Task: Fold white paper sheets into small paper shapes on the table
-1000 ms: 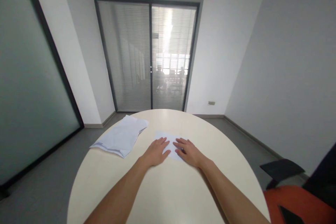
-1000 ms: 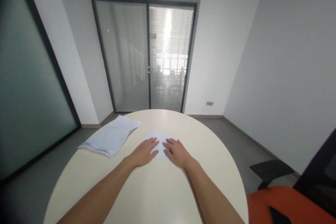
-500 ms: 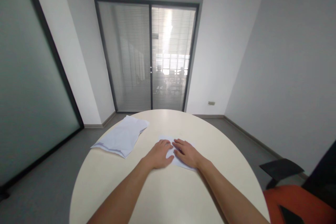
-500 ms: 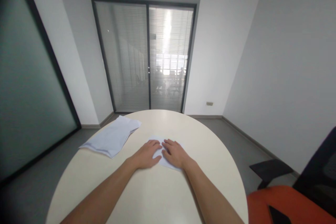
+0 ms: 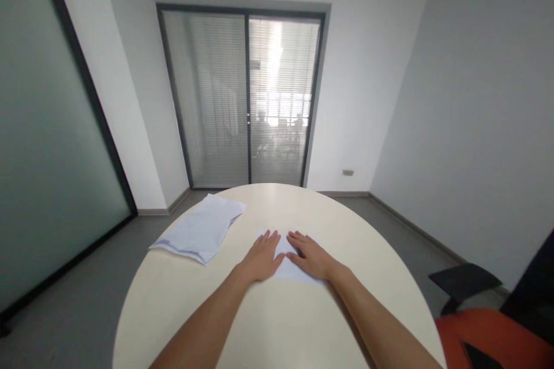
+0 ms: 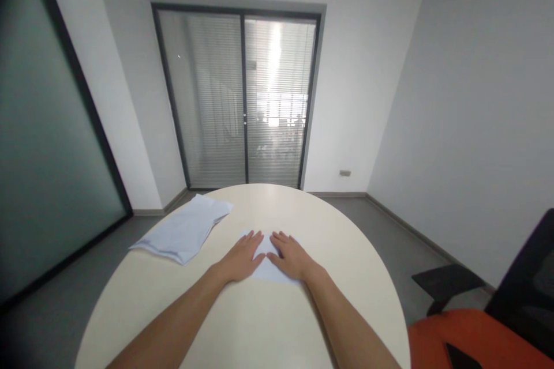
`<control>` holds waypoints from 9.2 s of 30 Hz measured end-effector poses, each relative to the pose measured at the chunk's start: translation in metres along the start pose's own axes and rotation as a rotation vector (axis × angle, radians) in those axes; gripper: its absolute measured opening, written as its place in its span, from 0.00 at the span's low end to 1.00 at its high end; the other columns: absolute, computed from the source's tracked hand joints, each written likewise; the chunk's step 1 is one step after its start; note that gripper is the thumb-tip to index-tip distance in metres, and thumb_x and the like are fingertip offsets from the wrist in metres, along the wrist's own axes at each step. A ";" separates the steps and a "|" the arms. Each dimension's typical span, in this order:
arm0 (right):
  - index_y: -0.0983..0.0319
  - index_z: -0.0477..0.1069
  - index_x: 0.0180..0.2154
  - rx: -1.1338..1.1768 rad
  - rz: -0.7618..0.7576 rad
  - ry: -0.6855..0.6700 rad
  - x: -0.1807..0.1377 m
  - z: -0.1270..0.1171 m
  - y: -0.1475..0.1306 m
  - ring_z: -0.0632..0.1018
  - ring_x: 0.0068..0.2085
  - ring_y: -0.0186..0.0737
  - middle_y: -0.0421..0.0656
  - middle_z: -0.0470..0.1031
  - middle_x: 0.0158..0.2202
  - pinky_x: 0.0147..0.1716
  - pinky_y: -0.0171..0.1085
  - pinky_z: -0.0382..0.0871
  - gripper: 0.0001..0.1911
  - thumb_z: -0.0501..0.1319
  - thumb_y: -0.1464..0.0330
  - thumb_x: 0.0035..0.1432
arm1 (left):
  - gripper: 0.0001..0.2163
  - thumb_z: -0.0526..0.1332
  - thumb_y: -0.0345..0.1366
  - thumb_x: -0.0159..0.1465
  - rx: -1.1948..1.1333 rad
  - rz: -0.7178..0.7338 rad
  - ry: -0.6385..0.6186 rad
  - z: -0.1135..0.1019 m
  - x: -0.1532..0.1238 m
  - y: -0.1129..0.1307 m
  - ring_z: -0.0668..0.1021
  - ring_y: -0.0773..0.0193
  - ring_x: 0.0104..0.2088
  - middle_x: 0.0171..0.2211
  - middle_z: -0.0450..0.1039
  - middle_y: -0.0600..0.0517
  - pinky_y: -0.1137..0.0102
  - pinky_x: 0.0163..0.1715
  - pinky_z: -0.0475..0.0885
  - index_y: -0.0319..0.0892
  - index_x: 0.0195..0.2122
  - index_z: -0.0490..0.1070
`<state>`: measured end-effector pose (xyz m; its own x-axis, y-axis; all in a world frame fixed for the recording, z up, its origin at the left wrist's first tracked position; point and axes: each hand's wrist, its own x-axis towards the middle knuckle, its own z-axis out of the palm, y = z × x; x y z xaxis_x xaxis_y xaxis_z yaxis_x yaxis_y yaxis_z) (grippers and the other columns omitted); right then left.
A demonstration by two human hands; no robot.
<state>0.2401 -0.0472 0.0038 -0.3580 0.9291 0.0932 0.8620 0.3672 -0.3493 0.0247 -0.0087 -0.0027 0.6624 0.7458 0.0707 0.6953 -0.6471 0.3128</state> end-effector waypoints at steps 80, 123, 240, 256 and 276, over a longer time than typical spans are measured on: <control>0.63 0.70 0.60 0.092 -0.184 0.081 -0.007 -0.004 -0.010 0.68 0.65 0.50 0.52 0.68 0.64 0.65 0.48 0.60 0.27 0.53 0.56 0.68 | 0.26 0.45 0.46 0.72 0.061 -0.093 0.044 -0.004 -0.002 -0.016 0.54 0.49 0.71 0.71 0.50 0.45 0.51 0.68 0.51 0.44 0.68 0.58; 0.66 0.70 0.60 0.042 -0.056 0.126 -0.006 -0.003 0.008 0.67 0.64 0.52 0.54 0.68 0.63 0.65 0.50 0.58 0.28 0.54 0.57 0.67 | 0.23 0.48 0.43 0.72 0.090 -0.125 0.120 -0.003 -0.001 -0.006 0.58 0.50 0.69 0.70 0.55 0.46 0.48 0.67 0.54 0.45 0.66 0.62; 0.55 0.79 0.51 -0.156 0.046 0.252 -0.006 -0.004 0.019 0.75 0.51 0.48 0.48 0.78 0.51 0.52 0.44 0.67 0.18 0.54 0.64 0.68 | 0.13 0.60 0.39 0.66 0.031 0.328 0.215 -0.006 -0.006 0.005 0.74 0.54 0.51 0.50 0.77 0.48 0.58 0.55 0.68 0.45 0.50 0.76; 0.59 0.77 0.49 -0.202 0.217 0.232 -0.009 -0.006 0.010 0.71 0.60 0.54 0.50 0.73 0.59 0.59 0.49 0.61 0.19 0.56 0.56 0.65 | 0.16 0.58 0.41 0.68 -0.031 0.374 0.150 -0.003 -0.010 0.007 0.69 0.53 0.63 0.62 0.68 0.45 0.57 0.64 0.62 0.44 0.55 0.74; 0.62 0.62 0.65 -0.139 0.238 0.111 -0.007 0.001 0.012 0.48 0.72 0.61 0.51 0.51 0.72 0.66 0.60 0.47 0.31 0.52 0.55 0.67 | 0.22 0.49 0.45 0.72 0.020 0.315 0.058 -0.008 -0.011 0.012 0.62 0.48 0.67 0.68 0.59 0.45 0.51 0.66 0.57 0.47 0.64 0.66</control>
<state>0.2522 -0.0496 -0.0018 -0.1049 0.9863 0.1276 0.9607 0.1336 -0.2434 0.0234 -0.0236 0.0078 0.8293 0.5158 0.2151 0.4644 -0.8501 0.2482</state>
